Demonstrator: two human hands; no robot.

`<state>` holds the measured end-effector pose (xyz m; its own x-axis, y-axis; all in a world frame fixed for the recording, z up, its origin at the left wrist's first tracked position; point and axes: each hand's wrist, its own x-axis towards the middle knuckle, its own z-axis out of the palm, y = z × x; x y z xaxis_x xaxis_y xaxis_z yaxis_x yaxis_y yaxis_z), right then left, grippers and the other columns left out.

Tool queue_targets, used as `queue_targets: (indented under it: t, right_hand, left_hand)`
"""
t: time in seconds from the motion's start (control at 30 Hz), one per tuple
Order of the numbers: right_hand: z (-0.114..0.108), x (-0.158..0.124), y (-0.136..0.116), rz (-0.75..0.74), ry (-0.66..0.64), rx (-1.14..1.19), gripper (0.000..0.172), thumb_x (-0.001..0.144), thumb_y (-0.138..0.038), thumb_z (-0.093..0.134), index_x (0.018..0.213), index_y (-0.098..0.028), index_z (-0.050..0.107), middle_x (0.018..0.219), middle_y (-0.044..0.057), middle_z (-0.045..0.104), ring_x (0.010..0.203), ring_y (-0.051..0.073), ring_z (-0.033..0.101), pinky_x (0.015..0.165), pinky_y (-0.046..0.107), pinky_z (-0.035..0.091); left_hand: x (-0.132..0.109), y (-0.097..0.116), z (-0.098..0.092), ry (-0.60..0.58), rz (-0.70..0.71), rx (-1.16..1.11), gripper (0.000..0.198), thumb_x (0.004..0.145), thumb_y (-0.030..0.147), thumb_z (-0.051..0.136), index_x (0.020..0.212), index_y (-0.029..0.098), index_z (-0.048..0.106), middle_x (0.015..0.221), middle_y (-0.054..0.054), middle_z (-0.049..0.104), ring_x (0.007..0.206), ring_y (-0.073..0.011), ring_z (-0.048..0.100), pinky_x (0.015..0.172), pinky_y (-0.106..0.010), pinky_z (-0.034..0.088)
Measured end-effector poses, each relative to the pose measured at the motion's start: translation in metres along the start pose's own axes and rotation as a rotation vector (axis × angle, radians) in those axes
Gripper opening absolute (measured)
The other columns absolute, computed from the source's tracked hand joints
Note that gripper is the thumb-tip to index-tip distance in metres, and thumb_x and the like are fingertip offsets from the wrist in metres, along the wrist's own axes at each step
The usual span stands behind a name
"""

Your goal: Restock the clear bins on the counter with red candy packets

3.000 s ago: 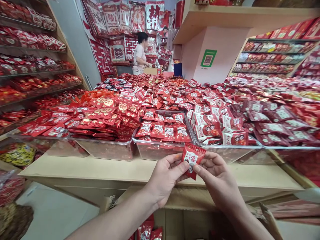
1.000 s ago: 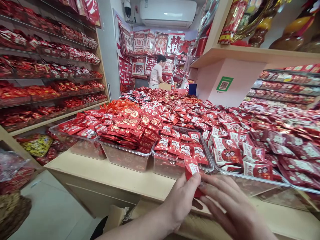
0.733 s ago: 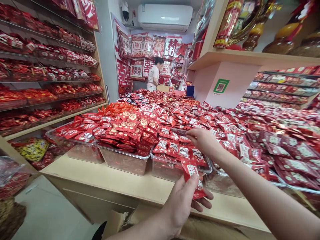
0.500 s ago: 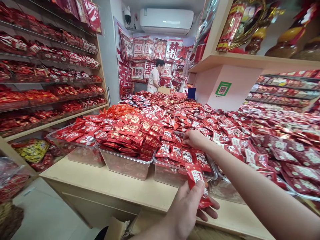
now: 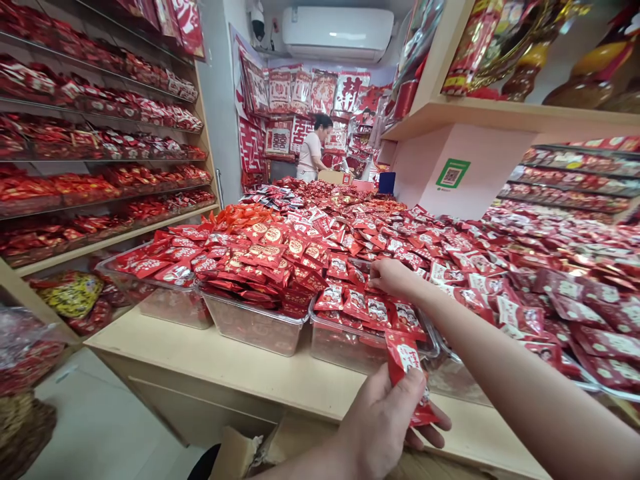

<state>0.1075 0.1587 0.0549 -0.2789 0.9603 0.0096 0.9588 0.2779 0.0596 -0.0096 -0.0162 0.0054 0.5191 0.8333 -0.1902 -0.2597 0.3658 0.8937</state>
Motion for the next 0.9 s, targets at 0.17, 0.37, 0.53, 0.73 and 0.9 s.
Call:
queue_targets:
  t: [0.17,0.37,0.53,0.73,0.9]
  right_hand:
    - [-0.010,0.001,0.003,-0.018,-0.055,0.025,0.027,0.071,-0.030,0.066,0.091,-0.014,0.059,0.089,0.006,0.064,0.077,0.017,0.059,0.065,0.026,0.045]
    - [-0.012,0.000,0.000,-0.070,-0.075,-0.011,0.044,0.057,-0.030,0.074,0.095,-0.012,0.058,0.093,0.011,0.065,0.081,0.023,0.060,0.061,0.025,0.042]
    - [-0.008,-0.007,-0.002,-0.128,0.044,-0.073,0.024,0.070,-0.019,0.057,0.093,-0.012,0.056,0.089,0.012,0.064,0.080,0.023,0.060,0.061,0.026,0.040]
    - [-0.004,-0.013,-0.002,-0.141,0.091,-0.103,0.016,0.070,-0.016,0.056,0.086,-0.011,0.058,0.084,0.011,0.064,0.077,0.021,0.060,0.063,0.027,0.041]
    - [-0.004,-0.015,-0.002,-0.112,0.070,-0.085,0.010,0.075,-0.020,0.059,0.080,-0.012,0.060,0.082,0.006,0.064,0.076,0.017,0.059,0.069,0.030,0.044]
  left_hand:
    - [0.002,-0.002,0.001,-0.019,-0.018,0.005,0.059,0.067,0.068,0.046,0.093,0.014,0.048,0.072,-0.005,0.062,0.054,-0.0115,0.055,0.050,-0.021,0.033]
    - [0.001,-0.003,0.001,-0.018,0.008,0.004,0.055,0.071,0.064,0.045,0.091,0.013,0.047,0.074,-0.007,0.062,0.055,-0.0116,0.056,0.051,-0.022,0.033]
    - [0.001,-0.005,-0.001,-0.037,0.010,0.030,0.052,0.073,0.063,0.043,0.091,0.014,0.048,0.074,-0.007,0.062,0.054,-0.0112,0.056,0.051,-0.022,0.033]
    - [-0.001,-0.002,0.001,-0.040,-0.005,0.059,0.052,0.072,0.061,0.045,0.091,0.013,0.049,0.074,-0.007,0.063,0.055,-0.0117,0.056,0.053,-0.022,0.034]
    - [-0.001,-0.001,0.001,-0.038,-0.003,0.059,0.049,0.073,0.060,0.044,0.090,0.014,0.049,0.071,-0.006,0.062,0.055,-0.0123,0.056,0.053,-0.022,0.033]
